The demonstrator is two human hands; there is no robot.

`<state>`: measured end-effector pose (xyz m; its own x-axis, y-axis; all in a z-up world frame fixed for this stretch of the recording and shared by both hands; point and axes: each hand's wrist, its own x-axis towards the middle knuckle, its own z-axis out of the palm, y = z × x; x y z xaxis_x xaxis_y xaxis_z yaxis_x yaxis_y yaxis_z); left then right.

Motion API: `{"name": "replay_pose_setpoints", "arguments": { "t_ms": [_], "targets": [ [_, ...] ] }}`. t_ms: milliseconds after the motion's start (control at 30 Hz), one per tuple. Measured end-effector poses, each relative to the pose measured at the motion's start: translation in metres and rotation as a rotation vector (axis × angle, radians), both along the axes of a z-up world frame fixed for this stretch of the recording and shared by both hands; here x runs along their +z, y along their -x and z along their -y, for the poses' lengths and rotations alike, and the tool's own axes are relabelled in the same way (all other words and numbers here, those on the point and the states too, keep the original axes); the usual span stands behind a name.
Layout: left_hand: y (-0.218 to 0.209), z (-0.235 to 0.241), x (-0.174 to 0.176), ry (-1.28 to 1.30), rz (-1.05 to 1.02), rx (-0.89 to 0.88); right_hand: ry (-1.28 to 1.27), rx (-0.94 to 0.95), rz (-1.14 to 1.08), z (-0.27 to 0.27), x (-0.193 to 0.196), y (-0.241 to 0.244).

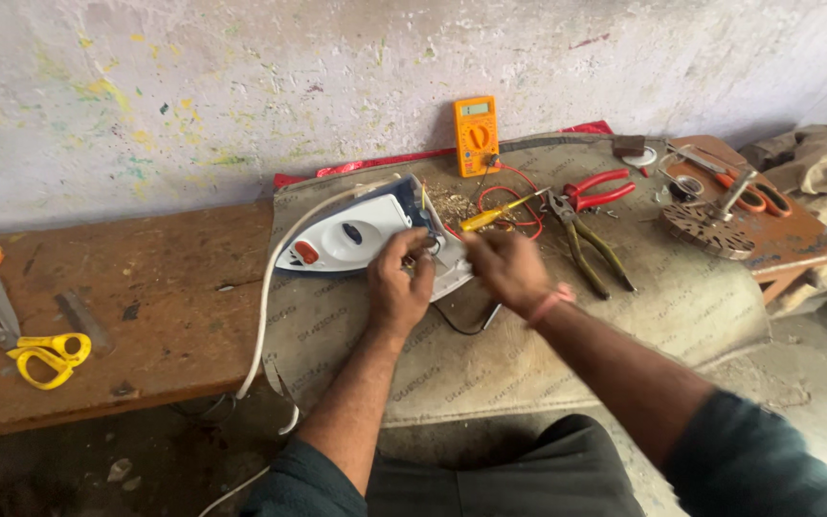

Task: The person repairs an electric iron by dismantling its casing, testing internal connections using a multimeter, and manipulating wires with pliers and a screwdriver.

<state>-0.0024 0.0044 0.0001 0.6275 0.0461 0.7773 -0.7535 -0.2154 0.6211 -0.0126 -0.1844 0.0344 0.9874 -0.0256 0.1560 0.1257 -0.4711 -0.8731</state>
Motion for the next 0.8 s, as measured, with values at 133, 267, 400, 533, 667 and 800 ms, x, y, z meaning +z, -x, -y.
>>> {"name": "replay_pose_setpoints", "arguments": {
  "t_ms": [133, 267, 400, 533, 667, 800],
  "targets": [
    [-0.001, 0.001, -0.004, -0.021, -0.005, 0.032, 0.086, -0.357, 0.359, 0.077, -0.009, -0.024],
    [0.004, 0.003, -0.002, -0.124, 0.101, 0.211, 0.396, -0.615, 0.569, 0.18, -0.001, -0.074],
    [0.006, 0.004, 0.005, -0.215, 0.142, 0.287, 0.766, -0.589, -0.037, 0.242, 0.004, -0.095],
    [0.007, 0.004, 0.009, -0.22, 0.134, 0.315, 1.055, -0.513, -0.331, 0.26, -0.006, -0.117],
    [0.008, 0.004, 0.012, -0.234, 0.138, 0.289, 1.119, -0.56, -0.334, 0.273, -0.014, -0.131],
    [0.01, 0.003, 0.017, -0.247, 0.094, 0.267, 1.123, -0.543, -0.367, 0.275, -0.016, -0.141]
  ]
}}
